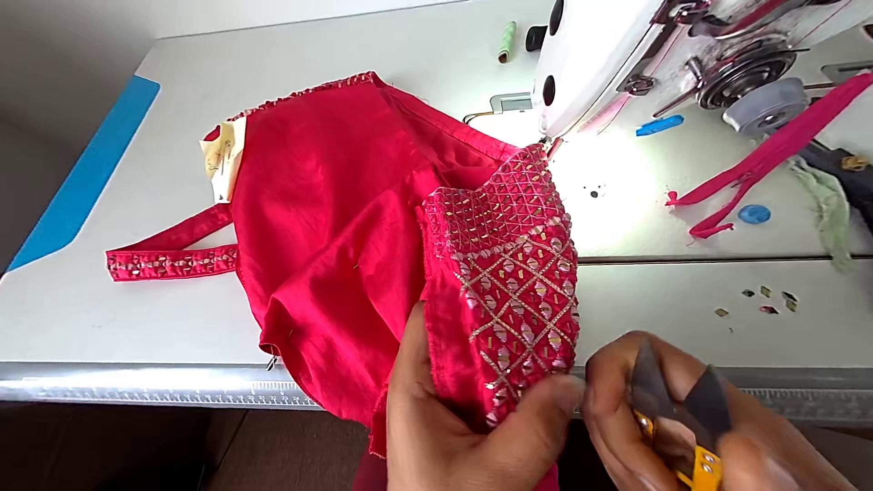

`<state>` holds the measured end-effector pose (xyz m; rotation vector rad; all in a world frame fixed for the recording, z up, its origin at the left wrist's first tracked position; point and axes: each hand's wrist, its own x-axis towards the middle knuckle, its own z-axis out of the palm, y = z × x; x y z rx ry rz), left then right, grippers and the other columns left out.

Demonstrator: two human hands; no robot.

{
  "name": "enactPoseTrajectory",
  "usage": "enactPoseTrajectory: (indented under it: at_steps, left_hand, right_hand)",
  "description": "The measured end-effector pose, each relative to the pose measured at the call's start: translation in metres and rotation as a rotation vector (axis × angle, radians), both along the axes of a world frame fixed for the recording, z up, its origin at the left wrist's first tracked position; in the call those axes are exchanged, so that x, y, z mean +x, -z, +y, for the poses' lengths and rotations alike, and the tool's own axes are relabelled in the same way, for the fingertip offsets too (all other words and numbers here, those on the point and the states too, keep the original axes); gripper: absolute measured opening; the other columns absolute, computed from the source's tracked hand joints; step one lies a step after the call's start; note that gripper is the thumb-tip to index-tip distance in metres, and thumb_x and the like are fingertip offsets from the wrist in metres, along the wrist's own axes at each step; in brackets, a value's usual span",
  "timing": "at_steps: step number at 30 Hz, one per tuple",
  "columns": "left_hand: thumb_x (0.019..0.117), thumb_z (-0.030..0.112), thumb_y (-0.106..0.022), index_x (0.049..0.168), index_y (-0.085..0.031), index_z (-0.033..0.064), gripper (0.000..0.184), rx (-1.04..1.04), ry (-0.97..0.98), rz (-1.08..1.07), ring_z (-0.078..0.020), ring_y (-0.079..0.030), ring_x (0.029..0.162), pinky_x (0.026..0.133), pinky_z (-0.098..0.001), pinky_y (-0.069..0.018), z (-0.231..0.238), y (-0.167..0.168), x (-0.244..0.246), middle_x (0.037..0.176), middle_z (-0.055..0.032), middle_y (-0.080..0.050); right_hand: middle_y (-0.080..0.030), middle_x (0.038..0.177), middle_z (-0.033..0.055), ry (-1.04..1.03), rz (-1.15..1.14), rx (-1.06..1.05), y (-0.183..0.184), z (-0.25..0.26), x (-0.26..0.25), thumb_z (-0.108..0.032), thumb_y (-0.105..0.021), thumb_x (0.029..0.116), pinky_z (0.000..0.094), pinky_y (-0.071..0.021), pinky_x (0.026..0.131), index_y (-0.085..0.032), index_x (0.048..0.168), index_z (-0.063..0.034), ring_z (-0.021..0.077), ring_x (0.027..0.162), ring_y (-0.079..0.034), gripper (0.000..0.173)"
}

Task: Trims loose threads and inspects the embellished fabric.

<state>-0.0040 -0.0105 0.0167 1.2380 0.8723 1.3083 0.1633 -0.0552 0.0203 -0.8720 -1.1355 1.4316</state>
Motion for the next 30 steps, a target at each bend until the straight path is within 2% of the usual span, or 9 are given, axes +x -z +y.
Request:
enactPoseTrajectory:
  at_steps: [2, 3, 5, 9, 11, 14, 19, 26, 30]
  left_hand:
    - [0.0733, 0.009, -0.089, 0.113, -0.056, 0.0082, 0.051, 0.105, -0.135, 0.125, -0.0012, -0.071, 0.084, 0.075, -0.0197, -0.0627, 0.002, 0.002, 0.009, 0.093, 0.006, -0.072]
    - [0.0721, 0.008, -0.089, 0.11, -0.056, 0.0082, 0.05, 0.132, -0.174, 0.151, -0.0017, -0.071, 0.082, 0.073, -0.0196, -0.0627, 0.004, 0.002, 0.012, 0.091, 0.0049, -0.072]
    - [0.0752, 0.005, -0.085, 0.11, -0.056, 0.0075, 0.046, 0.132, -0.183, 0.159, -0.0015, -0.071, 0.08, 0.07, -0.019, -0.0624, 0.005, 0.001, 0.014, 0.089, 0.0047, -0.071]
    - [0.0863, -0.003, -0.072, 0.113, -0.054, 0.0073, 0.033, -0.008, -0.107, 0.011, -0.0011, -0.071, 0.077, 0.068, -0.019, -0.0618, 0.005, -0.005, 0.01, 0.087, 0.0053, -0.072]
    - [0.0858, -0.005, -0.071, 0.113, -0.055, 0.0069, 0.034, -0.043, -0.081, -0.037, -0.0024, -0.072, 0.077, 0.069, -0.0199, -0.0623, 0.005, -0.006, 0.008, 0.087, 0.004, -0.073]
    - [0.0867, -0.005, -0.072, 0.111, -0.055, 0.0067, 0.032, -0.058, -0.05, -0.087, -0.0036, -0.072, 0.079, 0.071, -0.0209, -0.0623, 0.003, -0.005, 0.008, 0.088, 0.0021, -0.073]
    - [0.089, -0.005, -0.07, 0.112, -0.052, 0.0063, 0.031, -0.09, -0.021, -0.098, -0.0036, -0.072, 0.08, 0.072, -0.0212, -0.0621, 0.001, -0.007, 0.007, 0.09, 0.0024, -0.073]
    - [0.0879, -0.008, -0.07, 0.109, -0.053, 0.0065, 0.031, -0.111, -0.043, -0.11, -0.0034, -0.072, 0.079, 0.072, -0.0212, -0.0621, -0.001, -0.009, 0.008, 0.088, 0.0024, -0.073]
    - [0.0873, -0.008, -0.07, 0.104, -0.053, 0.0067, 0.028, -0.15, -0.026, -0.119, -0.0037, -0.071, 0.075, 0.07, -0.0213, -0.0615, 0.0, -0.009, 0.006, 0.084, 0.0015, -0.072]
  right_hand:
    - [-0.051, 0.076, -0.0158, 0.103, -0.014, 0.031, 0.003, 0.001, -0.007, -0.044, -0.05, 0.1061, 0.0102, -0.0412, 0.057, -0.056, 0.111, -0.0204, -0.0086, 0.066, -0.05, 0.025]
    - [-0.052, 0.076, -0.0157, 0.154, -0.006, 0.041, 0.004, 0.001, -0.009, -0.04, -0.054, 0.1048, 0.0107, -0.0432, 0.057, -0.057, 0.111, -0.0207, -0.0076, 0.065, -0.051, 0.021]
    - [-0.051, 0.075, -0.015, 0.235, -0.062, 0.077, 0.005, 0.0, -0.011, -0.034, -0.057, 0.1038, 0.0101, -0.0435, 0.055, -0.058, 0.11, -0.0206, -0.0074, 0.063, -0.051, 0.015]
    - [-0.057, 0.082, -0.0111, 0.444, -0.454, 0.235, 0.004, -0.002, -0.016, -0.023, -0.062, 0.1021, 0.0025, -0.0398, 0.059, -0.058, 0.104, -0.0132, -0.0137, 0.07, -0.049, 0.01]
    - [-0.061, 0.088, -0.0078, 0.517, -0.588, 0.324, 0.006, -0.001, -0.019, -0.024, -0.067, 0.1001, 0.0027, -0.0434, 0.066, -0.061, 0.103, -0.0113, -0.012, 0.077, -0.054, 0.014]
    - [-0.062, 0.095, -0.0034, 0.565, -0.673, 0.386, 0.011, 0.001, -0.024, -0.026, -0.07, 0.0991, 0.0039, -0.046, 0.066, -0.065, 0.102, -0.0119, -0.0082, 0.081, -0.057, 0.015]
    - [-0.063, 0.098, -0.0006, 0.639, -0.821, 0.525, 0.015, 0.003, -0.027, -0.022, -0.068, 0.0997, 0.0058, -0.0478, 0.079, -0.065, 0.1, -0.0112, -0.0031, 0.092, -0.06, 0.011]
    - [-0.057, 0.097, 0.0016, 0.751, -0.968, 0.674, 0.024, 0.007, -0.035, -0.017, -0.062, 0.1011, 0.0081, -0.0452, 0.079, -0.06, 0.099, -0.0122, 0.0033, 0.088, -0.057, 0.006]
    - [-0.056, 0.09, 0.004, 0.728, -1.099, 0.865, 0.031, 0.008, -0.032, -0.014, -0.057, 0.102, 0.0221, -0.0443, 0.074, -0.057, 0.099, -0.013, 0.0147, 0.078, -0.054, 0.003]
